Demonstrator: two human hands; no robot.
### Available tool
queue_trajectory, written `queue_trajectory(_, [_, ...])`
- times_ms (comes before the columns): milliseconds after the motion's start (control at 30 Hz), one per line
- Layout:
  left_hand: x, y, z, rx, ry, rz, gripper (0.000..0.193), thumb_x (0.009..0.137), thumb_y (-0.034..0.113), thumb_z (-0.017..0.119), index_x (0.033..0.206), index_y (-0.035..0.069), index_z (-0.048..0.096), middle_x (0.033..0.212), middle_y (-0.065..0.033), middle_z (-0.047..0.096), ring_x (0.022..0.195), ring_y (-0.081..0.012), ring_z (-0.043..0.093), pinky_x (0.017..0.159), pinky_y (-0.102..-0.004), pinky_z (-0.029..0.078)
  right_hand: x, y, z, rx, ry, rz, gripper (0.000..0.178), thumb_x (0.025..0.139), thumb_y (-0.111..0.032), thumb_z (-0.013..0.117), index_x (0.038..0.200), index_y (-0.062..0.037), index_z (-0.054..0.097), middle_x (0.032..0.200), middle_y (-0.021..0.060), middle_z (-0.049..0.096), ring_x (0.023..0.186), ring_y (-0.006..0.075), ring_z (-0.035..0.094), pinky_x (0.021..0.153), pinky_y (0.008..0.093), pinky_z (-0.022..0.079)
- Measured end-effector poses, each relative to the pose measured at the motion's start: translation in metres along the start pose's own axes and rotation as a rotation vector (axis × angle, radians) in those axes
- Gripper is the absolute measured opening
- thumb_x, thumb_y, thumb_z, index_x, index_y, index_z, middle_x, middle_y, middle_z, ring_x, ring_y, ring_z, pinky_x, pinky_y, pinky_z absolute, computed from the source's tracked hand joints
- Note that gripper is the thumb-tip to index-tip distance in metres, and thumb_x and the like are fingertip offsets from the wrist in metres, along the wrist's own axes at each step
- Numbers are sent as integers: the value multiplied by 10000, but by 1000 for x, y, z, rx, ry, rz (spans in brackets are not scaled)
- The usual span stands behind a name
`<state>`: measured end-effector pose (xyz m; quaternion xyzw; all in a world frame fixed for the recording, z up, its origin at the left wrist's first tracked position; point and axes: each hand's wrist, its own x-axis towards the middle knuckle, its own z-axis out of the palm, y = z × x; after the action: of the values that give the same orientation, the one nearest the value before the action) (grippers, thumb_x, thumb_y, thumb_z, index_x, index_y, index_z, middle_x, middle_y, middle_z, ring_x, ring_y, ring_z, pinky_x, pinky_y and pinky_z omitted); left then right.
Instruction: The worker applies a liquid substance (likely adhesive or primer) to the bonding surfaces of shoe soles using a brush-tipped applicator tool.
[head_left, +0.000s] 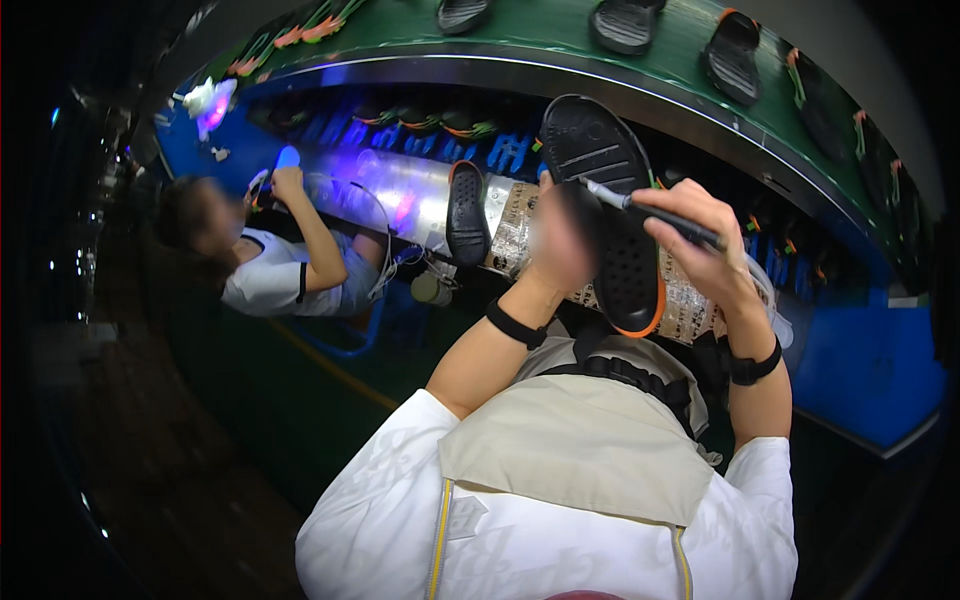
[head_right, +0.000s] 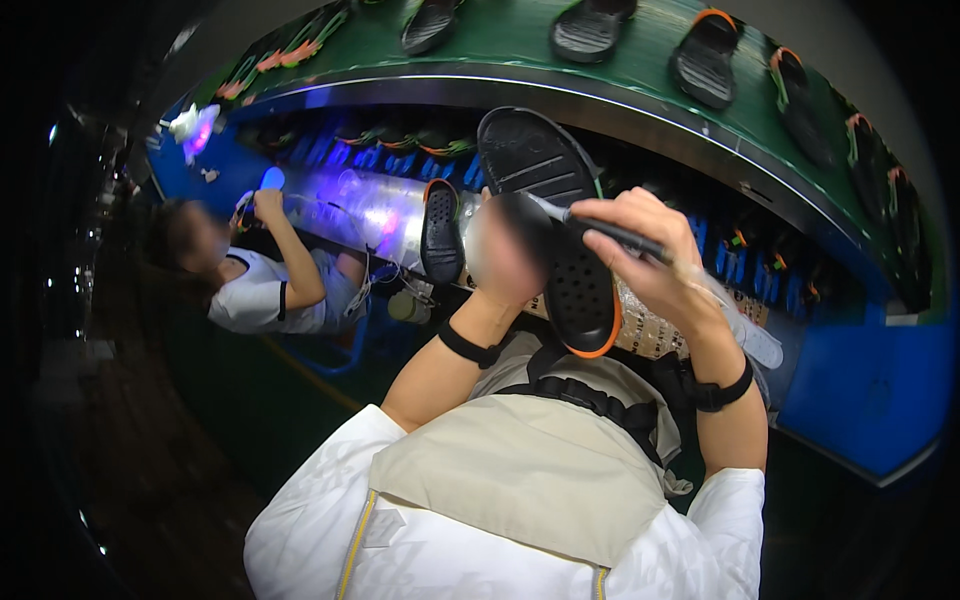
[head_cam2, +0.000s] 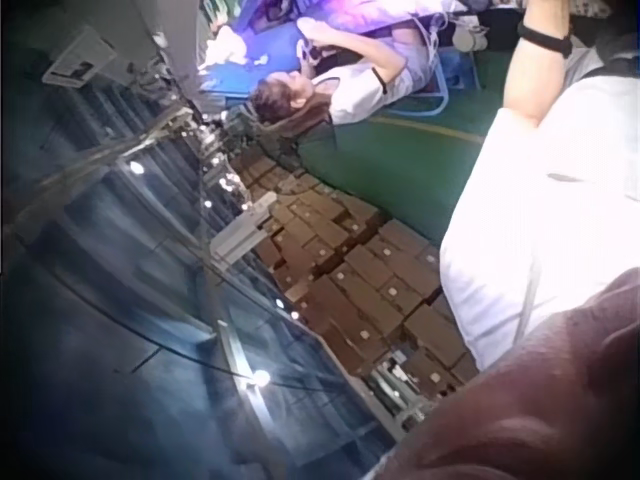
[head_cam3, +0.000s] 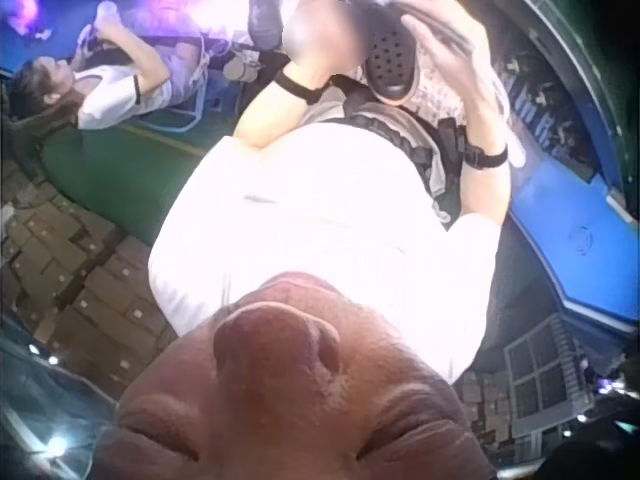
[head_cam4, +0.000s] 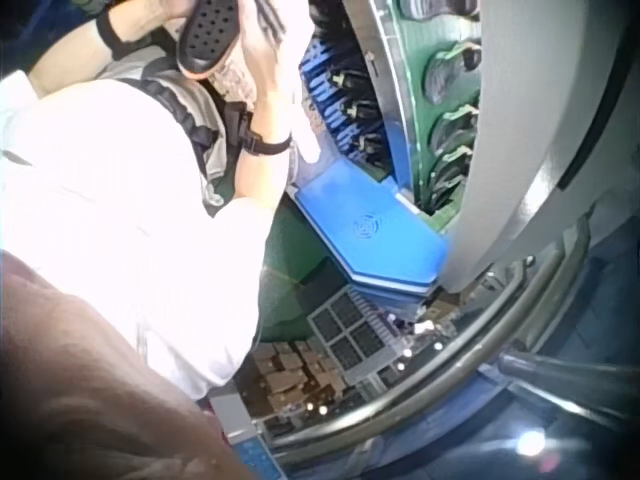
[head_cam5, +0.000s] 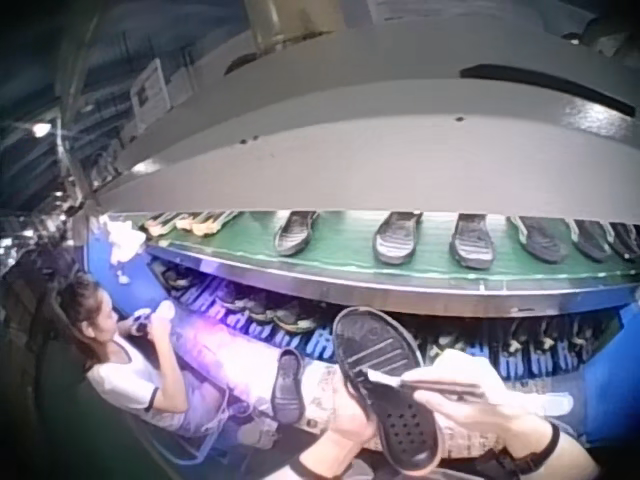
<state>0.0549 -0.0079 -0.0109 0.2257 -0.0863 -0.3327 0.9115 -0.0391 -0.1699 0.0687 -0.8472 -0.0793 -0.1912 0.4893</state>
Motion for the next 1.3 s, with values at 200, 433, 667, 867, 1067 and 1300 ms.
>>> queue_trajectory(200, [6, 12, -17, -100, -120, -48, 956, 990, 810, 201, 1470, 52, 528, 1321, -220, 671, 1172, -384, 691, 1038, -521, 564, -6, -18, 7, -7, -251, -30, 316, 814, -77, 824, 1126, -82, 781, 773, 67, 631, 775, 260, 576, 783, 372, 453])
queue_trajectory(433, [20, 32, -8, -122, -56, -41, 1133, 900, 919, 202, 1449, -16, 530, 1282, -304, 659, 1119, -435, 695, 995, -575, 567, -8, -30, 0, -127, -449, -242, 329, 798, -62, 844, 1122, -76, 788, 818, 85, 679, 772, 263, 607, 745, 373, 467])
queue_trajectory(667, [40, 49, -3, -49, -180, 50, 1130, 897, 922, 211, 1409, -21, 563, 1214, -298, 684, 1088, -434, 704, 979, -556, 573, -10, -25, -3, -113, -461, -219, 337, 805, -60, 832, 1139, -79, 791, 825, 78, 694, 738, 234, 600, 768, 370, 441])
queue_trajectory(867, [53, 63, 8, -4, -299, 35, 1155, 872, 950, 231, 1389, -22, 582, 1177, -296, 699, 1056, -424, 723, 925, -535, 606, -9, -24, -4, -144, -271, -41, 362, 785, -42, 832, 1141, -88, 791, 809, 73, 654, 750, 248, 589, 756, 375, 434])
queue_trajectory(1067, [62, 69, 16, 105, -335, 7, 1134, 878, 941, 286, 1421, -17, 556, 1208, -291, 697, 1027, -423, 743, 903, -529, 630, -4, -15, -21, 61, -482, -82, 353, 838, -204, 842, 1135, -25, 778, 869, 88, 739, 778, 247, 598, 776, 374, 447])
queue_trajectory(1300, [74, 70, 33, 218, -330, -5, 823, 1053, 714, 303, 1458, 41, 549, 1317, -181, 690, 1134, -292, 728, 950, -426, 630, -1, -17, -20, -180, -540, -77, 386, 760, -52, 849, 1140, -70, 782, 866, 90, 691, 802, 267, 608, 792, 390, 463])
